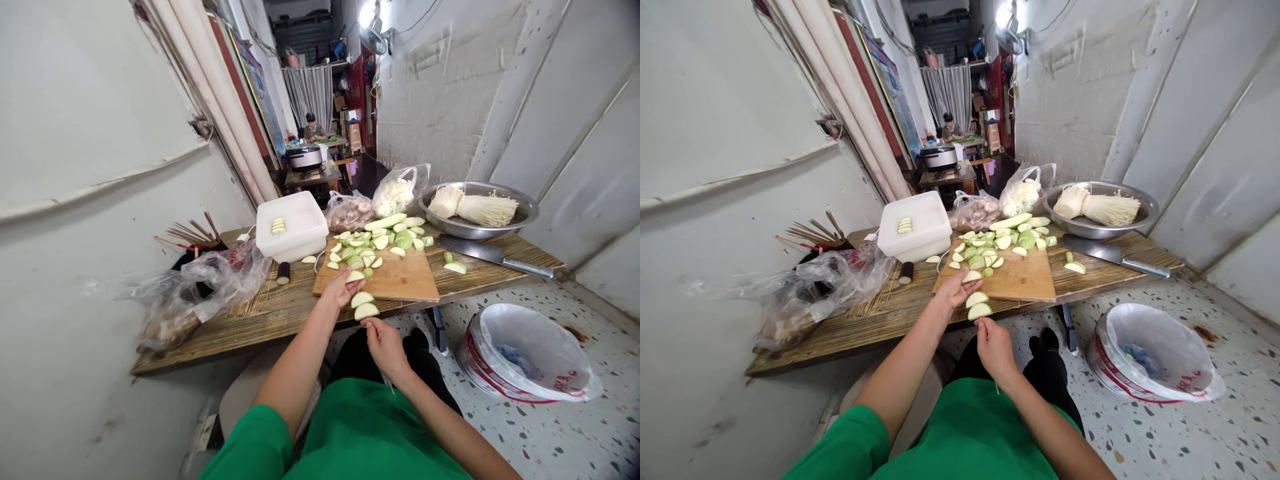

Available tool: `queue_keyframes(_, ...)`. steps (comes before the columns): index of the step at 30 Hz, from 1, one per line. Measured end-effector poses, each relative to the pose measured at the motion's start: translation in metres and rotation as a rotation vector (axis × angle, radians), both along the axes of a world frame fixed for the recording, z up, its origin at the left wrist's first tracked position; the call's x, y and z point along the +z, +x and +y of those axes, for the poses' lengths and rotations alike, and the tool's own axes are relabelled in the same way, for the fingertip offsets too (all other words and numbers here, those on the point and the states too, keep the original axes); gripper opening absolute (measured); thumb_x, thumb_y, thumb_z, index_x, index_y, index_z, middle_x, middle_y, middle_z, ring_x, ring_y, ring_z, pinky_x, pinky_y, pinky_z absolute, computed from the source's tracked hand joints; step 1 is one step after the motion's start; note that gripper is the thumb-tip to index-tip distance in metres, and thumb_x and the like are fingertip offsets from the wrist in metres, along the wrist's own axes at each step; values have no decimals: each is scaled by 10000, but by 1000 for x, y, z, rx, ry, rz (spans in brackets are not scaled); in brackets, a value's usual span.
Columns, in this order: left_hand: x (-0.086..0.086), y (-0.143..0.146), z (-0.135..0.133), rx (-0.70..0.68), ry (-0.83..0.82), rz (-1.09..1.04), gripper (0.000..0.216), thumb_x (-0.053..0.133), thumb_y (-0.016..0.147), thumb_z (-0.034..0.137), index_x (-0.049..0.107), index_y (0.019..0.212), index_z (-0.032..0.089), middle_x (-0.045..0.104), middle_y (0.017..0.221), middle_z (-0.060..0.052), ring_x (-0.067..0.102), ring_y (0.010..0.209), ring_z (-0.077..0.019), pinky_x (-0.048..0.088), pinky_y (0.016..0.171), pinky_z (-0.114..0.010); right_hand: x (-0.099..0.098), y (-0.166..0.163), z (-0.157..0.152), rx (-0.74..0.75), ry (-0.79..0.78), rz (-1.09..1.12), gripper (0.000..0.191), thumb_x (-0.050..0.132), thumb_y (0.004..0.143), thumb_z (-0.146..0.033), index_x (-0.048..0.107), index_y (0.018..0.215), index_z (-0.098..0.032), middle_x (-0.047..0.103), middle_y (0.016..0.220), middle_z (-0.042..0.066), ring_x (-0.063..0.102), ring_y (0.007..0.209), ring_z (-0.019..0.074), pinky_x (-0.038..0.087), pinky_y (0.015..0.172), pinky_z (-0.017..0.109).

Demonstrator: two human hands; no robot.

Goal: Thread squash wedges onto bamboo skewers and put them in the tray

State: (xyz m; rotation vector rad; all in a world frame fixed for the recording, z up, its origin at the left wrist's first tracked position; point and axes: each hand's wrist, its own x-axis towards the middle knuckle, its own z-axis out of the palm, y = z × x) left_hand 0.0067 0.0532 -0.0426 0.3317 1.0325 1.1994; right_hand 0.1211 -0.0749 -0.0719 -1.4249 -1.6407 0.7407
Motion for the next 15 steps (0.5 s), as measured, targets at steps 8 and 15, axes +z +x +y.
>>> queue_keyframes(8,0,14,0,51,55,-16,40,556,795,111,561,829,90,658,751,-102,658,682,-171,560,680,-331,0,-3,0,-50,24,-2,326,353,841,-213,671,857,-144,714,801,82,658,703,201,437,626,245)
queue_keyframes(15,-9,12,-7,34,64,-19,43,577,783,117,562,797,79,657,725,-108,654,673,-170,554,720,-346,0,-2,-4,-55,10,23,335,340,852,-240,658,825,-140,694,711,74,631,617,183,401,551,225)
